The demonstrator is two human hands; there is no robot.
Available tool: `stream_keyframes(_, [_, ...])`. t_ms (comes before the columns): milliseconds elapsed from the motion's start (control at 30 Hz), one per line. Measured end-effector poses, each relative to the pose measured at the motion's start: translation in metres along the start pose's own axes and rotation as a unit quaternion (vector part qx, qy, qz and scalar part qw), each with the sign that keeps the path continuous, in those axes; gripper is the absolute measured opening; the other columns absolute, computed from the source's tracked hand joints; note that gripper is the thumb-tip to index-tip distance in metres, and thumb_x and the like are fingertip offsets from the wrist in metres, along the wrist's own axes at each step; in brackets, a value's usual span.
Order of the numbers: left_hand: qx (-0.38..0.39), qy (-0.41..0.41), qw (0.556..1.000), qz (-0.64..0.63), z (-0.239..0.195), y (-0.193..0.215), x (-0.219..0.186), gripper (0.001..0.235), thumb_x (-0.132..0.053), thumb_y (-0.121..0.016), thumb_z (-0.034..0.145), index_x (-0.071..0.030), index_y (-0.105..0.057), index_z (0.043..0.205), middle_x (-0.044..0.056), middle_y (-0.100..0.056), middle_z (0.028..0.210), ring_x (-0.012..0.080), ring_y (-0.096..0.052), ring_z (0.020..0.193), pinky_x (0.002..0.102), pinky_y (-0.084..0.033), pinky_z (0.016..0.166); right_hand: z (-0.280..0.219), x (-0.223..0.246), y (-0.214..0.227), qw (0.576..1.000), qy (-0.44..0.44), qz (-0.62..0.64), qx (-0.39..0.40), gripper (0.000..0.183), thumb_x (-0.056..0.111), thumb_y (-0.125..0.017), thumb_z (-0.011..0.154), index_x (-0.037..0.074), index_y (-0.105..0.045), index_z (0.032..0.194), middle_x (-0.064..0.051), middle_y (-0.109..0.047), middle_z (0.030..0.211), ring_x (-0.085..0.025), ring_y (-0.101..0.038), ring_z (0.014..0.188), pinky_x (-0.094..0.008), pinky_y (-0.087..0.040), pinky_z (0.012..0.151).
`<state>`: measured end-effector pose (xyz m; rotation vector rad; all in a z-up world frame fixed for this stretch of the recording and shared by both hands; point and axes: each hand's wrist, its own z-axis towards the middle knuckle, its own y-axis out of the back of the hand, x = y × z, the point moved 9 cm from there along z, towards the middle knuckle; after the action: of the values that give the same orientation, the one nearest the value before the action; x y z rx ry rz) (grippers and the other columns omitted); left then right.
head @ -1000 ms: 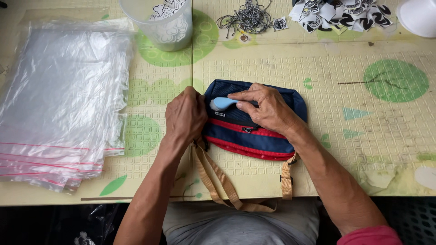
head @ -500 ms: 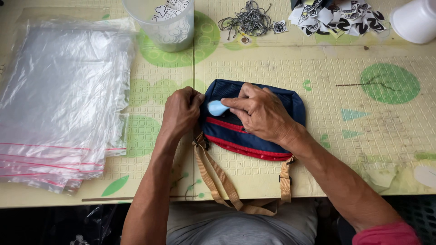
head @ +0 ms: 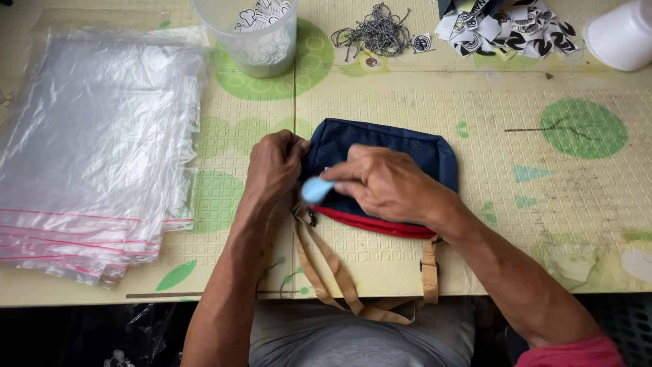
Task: The person scrubs a blue and red shoulder bag with a light blue brush, focusing on the exterior fabric, zipper, and strap attachment points. They then attach a small metal chain to the bag's zipper pull.
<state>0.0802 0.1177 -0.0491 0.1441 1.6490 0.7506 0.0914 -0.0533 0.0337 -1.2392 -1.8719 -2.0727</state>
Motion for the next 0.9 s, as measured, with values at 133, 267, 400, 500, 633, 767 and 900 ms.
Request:
stream_keyframes(133, [-0.005, -0.005, 1.0, 0.009, 0.001, 0.0, -0.002, 0.024, -0.028, -0.067, 0.096, -0.006, -0.076, 0.092, 0.023, -0.07, 0.075, 0.0501, -0.071, 0.086, 0.054, -0.054, 0.077, -0.012, 0.015, -0.006, 0.988, 0.039, 0.135, 0.066, 0.029, 0.017, -0.066, 0.094, 0.027, -0.081, 0.116, -0.014, -0.067, 0.082, -0.029, -0.071, 0.084, -0.043, -0.055, 0.076])
stream_keyframes(267, [-0.017, -0.012, 1.0, 0.017, -0.004, 0.001, -0.004, 0.024, -0.029, -0.067, 0.096, -0.007, -0.075, 0.094, 0.024, -0.07, 0.076, 0.051, -0.07, 0.087, 0.056, -0.053, 0.077, -0.002, -0.032, 0.013, 0.994, -0.011, 0.018, -0.109, 0.029, 0.019, -0.062, 0.1, 0.021, -0.077, 0.124, -0.014, -0.062, 0.084, -0.035, -0.067, 0.08, -0.045, -0.053, 0.07])
stream_keyframes(400, [-0.03, -0.019, 0.999, 0.033, -0.005, 0.0, -0.007, 0.025, -0.029, -0.064, 0.097, -0.006, -0.074, 0.094, 0.025, -0.069, 0.074, 0.0505, -0.07, 0.085, 0.056, -0.054, 0.076, 0.004, -0.069, 0.018, 0.975, -0.034, -0.086, -0.201, 0.031, 0.025, -0.061, 0.103, 0.03, -0.074, 0.131, -0.009, -0.057, 0.09, -0.033, -0.067, 0.084, -0.043, -0.055, 0.071])
stream_keyframes(500, [-0.034, -0.044, 0.997, 0.057, -0.006, -0.002, -0.009, 0.026, -0.032, -0.061, 0.098, -0.008, -0.07, 0.093, 0.023, -0.068, 0.075, 0.0501, -0.07, 0.085, 0.057, -0.053, 0.076, 0.024, -0.075, 0.021, 0.979, -0.036, -0.087, -0.179, 0.029, 0.023, -0.063, 0.102, 0.027, -0.076, 0.127, -0.012, -0.059, 0.091, -0.037, -0.067, 0.085, -0.046, -0.056, 0.073])
stream_keyframes(633, [-0.045, -0.051, 0.994, 0.082, -0.005, -0.005, -0.009, 0.023, -0.029, -0.059, 0.097, -0.007, -0.067, 0.094, 0.025, -0.068, 0.075, 0.0506, -0.07, 0.085, 0.059, -0.053, 0.077, 0.025, -0.092, 0.037, 0.979, -0.073, -0.091, -0.17, 0.027, 0.026, -0.066, 0.099, 0.032, -0.078, 0.122, -0.013, -0.062, 0.089, -0.039, -0.068, 0.086, -0.048, -0.056, 0.073])
stream_keyframes(767, [-0.053, -0.056, 0.992, 0.101, -0.006, -0.007, -0.006, 0.024, -0.029, -0.058, 0.096, -0.006, -0.063, 0.093, 0.027, -0.067, 0.077, 0.0528, -0.069, 0.087, 0.061, -0.052, 0.078, -0.006, -0.101, 0.048, 0.972, -0.132, -0.131, -0.142, 0.026, 0.023, -0.065, 0.1, 0.028, -0.081, 0.121, -0.012, -0.06, 0.086, -0.034, -0.067, 0.082, -0.044, -0.055, 0.072])
stream_keyframes(900, [-0.054, -0.062, 0.989, 0.125, -0.002, -0.012, 0.0, 0.023, -0.031, -0.058, 0.096, -0.008, -0.061, 0.093, 0.024, -0.067, 0.077, 0.051, -0.069, 0.085, 0.06, -0.052, 0.077, -0.049, -0.123, 0.067, 0.952, -0.187, -0.175, -0.169, 0.025, 0.025, -0.065, 0.099, 0.027, -0.08, 0.118, -0.023, -0.061, 0.09, -0.049, -0.068, 0.091, -0.056, -0.057, 0.079])
